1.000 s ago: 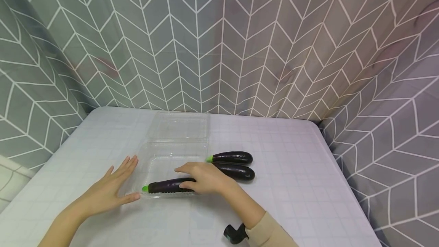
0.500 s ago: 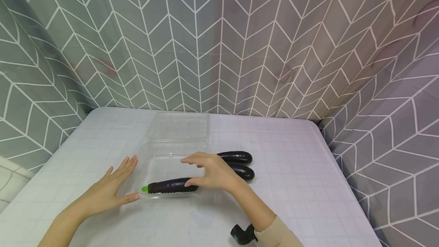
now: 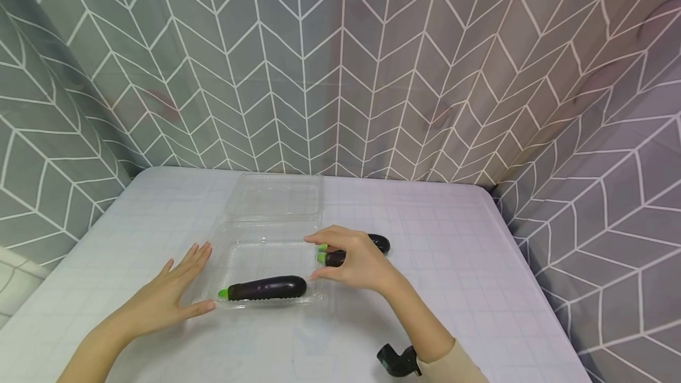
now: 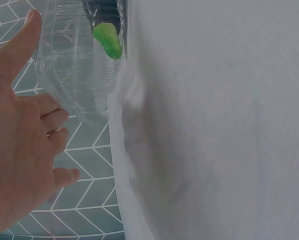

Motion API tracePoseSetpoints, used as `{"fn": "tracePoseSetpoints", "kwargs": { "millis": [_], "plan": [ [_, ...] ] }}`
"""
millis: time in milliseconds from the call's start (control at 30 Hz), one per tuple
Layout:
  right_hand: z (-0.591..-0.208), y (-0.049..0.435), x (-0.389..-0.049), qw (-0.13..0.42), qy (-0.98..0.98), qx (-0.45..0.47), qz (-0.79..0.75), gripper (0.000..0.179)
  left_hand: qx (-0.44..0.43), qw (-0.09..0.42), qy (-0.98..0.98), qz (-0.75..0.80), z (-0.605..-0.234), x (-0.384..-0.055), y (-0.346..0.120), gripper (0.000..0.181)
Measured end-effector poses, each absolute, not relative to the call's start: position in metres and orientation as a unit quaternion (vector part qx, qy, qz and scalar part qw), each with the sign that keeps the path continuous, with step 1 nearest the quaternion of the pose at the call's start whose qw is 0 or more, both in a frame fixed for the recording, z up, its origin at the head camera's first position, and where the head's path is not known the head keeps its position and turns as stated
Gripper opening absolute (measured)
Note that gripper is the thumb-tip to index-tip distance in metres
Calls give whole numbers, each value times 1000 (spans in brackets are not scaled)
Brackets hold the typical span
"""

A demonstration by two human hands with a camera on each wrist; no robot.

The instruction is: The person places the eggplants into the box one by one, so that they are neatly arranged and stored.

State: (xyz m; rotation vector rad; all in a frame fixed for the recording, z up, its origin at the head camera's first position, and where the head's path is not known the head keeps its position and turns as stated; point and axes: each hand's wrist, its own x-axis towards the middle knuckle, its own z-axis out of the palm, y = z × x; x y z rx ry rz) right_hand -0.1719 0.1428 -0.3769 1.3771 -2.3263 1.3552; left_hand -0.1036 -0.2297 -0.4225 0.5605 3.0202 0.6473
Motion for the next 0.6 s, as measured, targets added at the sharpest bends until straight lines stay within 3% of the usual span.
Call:
{"fn": "tracePoseSetpoints", "kwargs": {
  "millis": [367,600],
  "plan": [
    [-374,172,-174,79,-790,441,418,56,178,-6,962,208,-422,-102,-229,103],
    [-375,189,-172,62,-801,425,416,58,178,-2,962,209,-421,-102,-229,103]
  ]
}}
